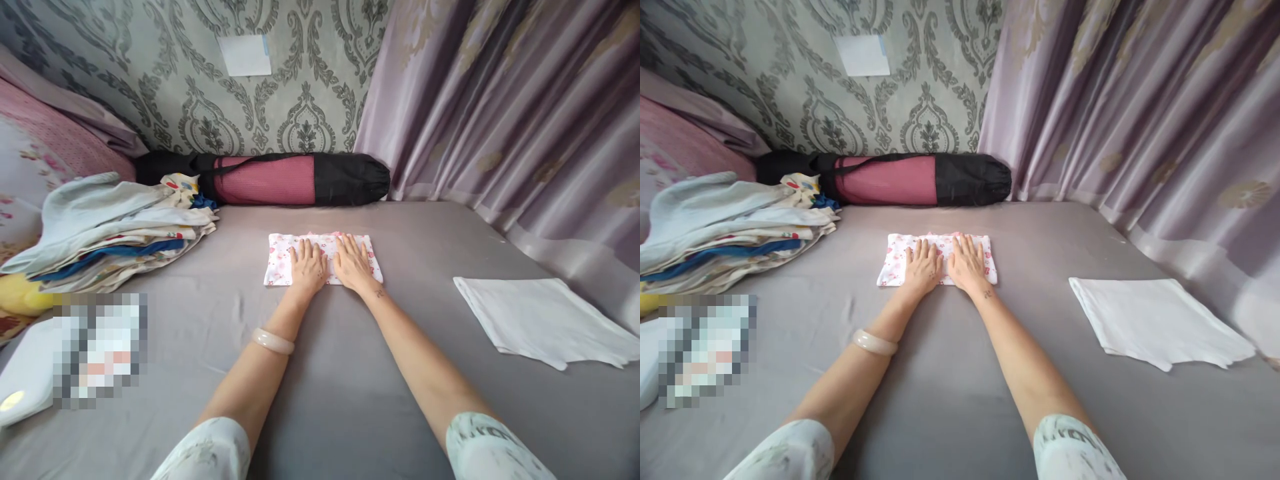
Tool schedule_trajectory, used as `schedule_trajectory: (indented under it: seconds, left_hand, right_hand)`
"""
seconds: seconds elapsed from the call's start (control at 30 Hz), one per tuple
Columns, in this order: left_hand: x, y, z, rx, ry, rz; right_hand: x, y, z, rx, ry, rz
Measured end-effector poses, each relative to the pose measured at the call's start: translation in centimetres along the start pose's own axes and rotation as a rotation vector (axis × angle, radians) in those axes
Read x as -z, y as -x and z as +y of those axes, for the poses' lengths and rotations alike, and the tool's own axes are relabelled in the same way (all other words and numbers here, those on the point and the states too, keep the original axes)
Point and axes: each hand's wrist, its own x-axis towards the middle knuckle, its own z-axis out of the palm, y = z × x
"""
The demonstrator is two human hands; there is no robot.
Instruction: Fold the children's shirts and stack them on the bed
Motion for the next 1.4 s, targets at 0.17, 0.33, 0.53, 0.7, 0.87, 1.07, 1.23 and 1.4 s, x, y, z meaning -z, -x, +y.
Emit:
schedule_trajectory:
  seconds: [0.17,0.33,0.53,0.7,0.87,1.07,1.23,1.4]
  left_hand:
    - [-0.9,0.6,0.4,-0.012,0.01,-0.039]
    - [-0.5,0.3,0.3,-0.019,0.018,-0.075]
    - [0.5,-0.2,-0.6,0.007,-0.011,0.017]
    - [-0.4,-0.5,-2.0,0.066,-0.036,0.027]
    - [-0.9,-0.5,-2.0,0.062,-0.043,-0.008]
    - [0.7,-0.9,-2.7,0.114,-0.01,-0.028]
    - [1.1,-1.2,-4.9,0.263,-0.001,0.011]
    - [0.2,-1.3,-6.1,0.308,0.053,-0.077]
  right_hand:
    - [-0.8,0.4,-1.1,0.021,-0.018,-0.072]
    - [-0.7,0.3,-0.9,0.02,-0.02,-0.102]
    - [0.3,0.0,0.6,-0.024,0.041,0.003]
    - [0.2,-0.2,2.2,-0.071,0.05,-0.04]
    - [0.1,-0.1,2.2,-0.073,0.039,-0.049]
    - [0.8,-0.5,2.8,-0.108,0.017,-0.069]
    - [0.4,-0.8,4.4,-0.183,0.038,-0.062]
    - [-0.4,-0.8,5.0,-0.203,0.028,-0.094]
